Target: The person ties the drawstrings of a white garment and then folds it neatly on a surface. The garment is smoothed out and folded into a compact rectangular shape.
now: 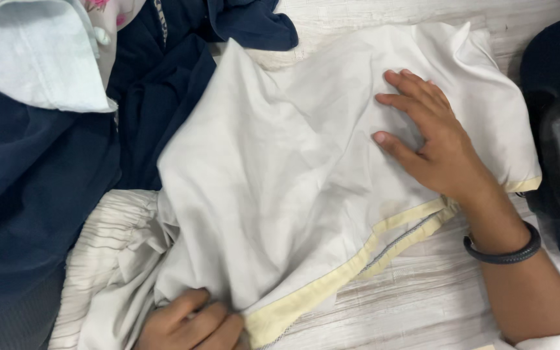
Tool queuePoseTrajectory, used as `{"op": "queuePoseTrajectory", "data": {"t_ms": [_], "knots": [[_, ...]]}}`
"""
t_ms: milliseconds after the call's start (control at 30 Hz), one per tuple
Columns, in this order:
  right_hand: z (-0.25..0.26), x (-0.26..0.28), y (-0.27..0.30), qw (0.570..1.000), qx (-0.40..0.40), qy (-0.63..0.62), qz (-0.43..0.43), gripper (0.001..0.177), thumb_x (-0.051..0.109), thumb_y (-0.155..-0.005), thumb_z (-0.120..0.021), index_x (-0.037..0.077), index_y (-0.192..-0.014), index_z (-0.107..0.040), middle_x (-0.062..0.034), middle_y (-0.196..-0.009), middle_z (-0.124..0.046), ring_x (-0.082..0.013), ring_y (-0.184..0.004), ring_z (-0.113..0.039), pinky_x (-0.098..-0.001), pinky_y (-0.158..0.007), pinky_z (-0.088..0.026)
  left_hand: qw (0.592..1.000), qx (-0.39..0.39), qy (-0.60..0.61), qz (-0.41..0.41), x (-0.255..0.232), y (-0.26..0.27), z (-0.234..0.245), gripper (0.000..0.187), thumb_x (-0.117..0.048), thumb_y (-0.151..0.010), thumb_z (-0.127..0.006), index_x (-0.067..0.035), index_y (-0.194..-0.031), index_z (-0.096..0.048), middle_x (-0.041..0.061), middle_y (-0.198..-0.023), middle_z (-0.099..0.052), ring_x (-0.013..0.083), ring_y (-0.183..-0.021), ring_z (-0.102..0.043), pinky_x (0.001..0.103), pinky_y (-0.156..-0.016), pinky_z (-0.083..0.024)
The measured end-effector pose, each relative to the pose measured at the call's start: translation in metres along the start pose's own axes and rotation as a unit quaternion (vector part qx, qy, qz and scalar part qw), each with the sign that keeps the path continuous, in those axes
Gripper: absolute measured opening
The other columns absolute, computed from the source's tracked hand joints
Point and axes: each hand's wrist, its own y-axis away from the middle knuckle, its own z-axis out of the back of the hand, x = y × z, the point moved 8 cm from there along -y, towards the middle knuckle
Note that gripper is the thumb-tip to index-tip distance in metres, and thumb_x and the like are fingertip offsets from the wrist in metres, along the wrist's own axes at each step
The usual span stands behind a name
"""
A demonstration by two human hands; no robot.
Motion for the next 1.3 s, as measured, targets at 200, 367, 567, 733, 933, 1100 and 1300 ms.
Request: {"op": "queuePoseTrajectory", "data": {"t_ms": [200,367,567,733,933,1100,1300], "knots": [[0.029,-0.017,0.020,0.983,-0.090,0.100,-0.122,0.030,0.021,-0.099,-0.079,0.009,-0.124,-0.068,-0.0082,-0.145,-0.064,-0.0298,-0.151,-0.049,-0.0473,-0.128,-0.039,0.964,0.108,0.192,0.151,0.025,-0.033,-0.006,0.009,-0.015,-0.077,-0.070,-0.007,-0.080,-0.066,0.007,-0.074,-0.068,0.0189,-0.069,-0.071,0.034,-0.058,-0.055],[0.013,-0.006,0.012,0.978,-0.076,0.177,-0.083,0.046,0.014,-0.100,-0.072,-0.003,-0.142,-0.060,-0.0288,-0.157,-0.046,-0.0483,-0.152,-0.029,-0.0607,-0.122,-0.025,0.961,-0.028,0.118,0.249,0.035,-0.087,0.018,0.021,-0.029,-0.094,-0.073,-0.010,-0.089,-0.067,0.004,-0.086,-0.069,0.0216,-0.083,-0.070,0.038,-0.072,-0.056],[0.001,0.028,0.005,0.994,-0.029,0.106,-0.010,0.048,0.006,-0.091,-0.066,0.001,-0.138,-0.061,-0.0266,-0.155,-0.051,-0.0431,-0.150,-0.038,-0.0576,-0.120,-0.032,0.956,0.111,-0.048,0.267,0.057,-0.126,-0.013,0.031,-0.024,-0.083,-0.067,-0.003,-0.105,-0.073,0.013,-0.118,-0.071,0.0327,-0.106,-0.067,0.044,-0.088,-0.054],[0.046,0.014,0.020,0.958,-0.182,0.220,-0.021,0.037,0.013,-0.107,-0.076,-0.003,-0.136,-0.060,-0.0218,-0.141,-0.064,-0.0374,-0.131,-0.059,-0.0477,-0.111,-0.051,0.904,0.215,-0.039,0.368,0.080,-0.081,-0.013,0.026,-0.027,-0.083,-0.072,-0.003,-0.091,-0.075,0.010,-0.096,-0.073,0.0300,-0.083,-0.068,0.045,-0.075,-0.053],[0.037,-0.036,0.022,0.920,-0.035,0.294,-0.255,0.067,0.040,-0.078,-0.098,-0.013,-0.106,-0.070,-0.0323,-0.090,-0.070,-0.0402,-0.083,-0.067,-0.0479,-0.065,-0.056,0.899,0.220,-0.059,0.373,0.083,-0.069,-0.006,0.034,-0.037,-0.084,-0.074,-0.004,-0.086,-0.075,0.011,-0.085,-0.072,0.0292,-0.076,-0.069,0.044,-0.075,-0.053],[0.034,-0.044,0.032,0.927,-0.007,0.150,-0.344,0.046,0.030,-0.088,-0.089,-0.011,-0.095,-0.070,-0.0279,-0.079,-0.072,-0.0353,-0.061,-0.070,-0.0434,-0.056,-0.055,0.906,0.222,-0.031,0.358,0.078,-0.072,-0.013,0.046,-0.040,-0.082,-0.073,0.001,-0.103,-0.074,0.016,-0.106,-0.071,0.0305,-0.086,-0.065,0.044,-0.078,-0.049],[0.058,-0.011,0.034,0.896,-0.143,-0.282,-0.312,0.033,0.019,-0.089,-0.072,-0.003,-0.113,-0.070,-0.0132,-0.100,-0.075,-0.0215,-0.084,-0.073,-0.0313,-0.075,-0.061,0.942,0.159,-0.011,0.294,0.068,-0.098,-0.026,0.054,-0.012,-0.082,-0.063,-0.003,-0.136,-0.062,0.018,-0.143,-0.056,0.0357,-0.130,-0.051,0.050,-0.108,-0.038]]}}
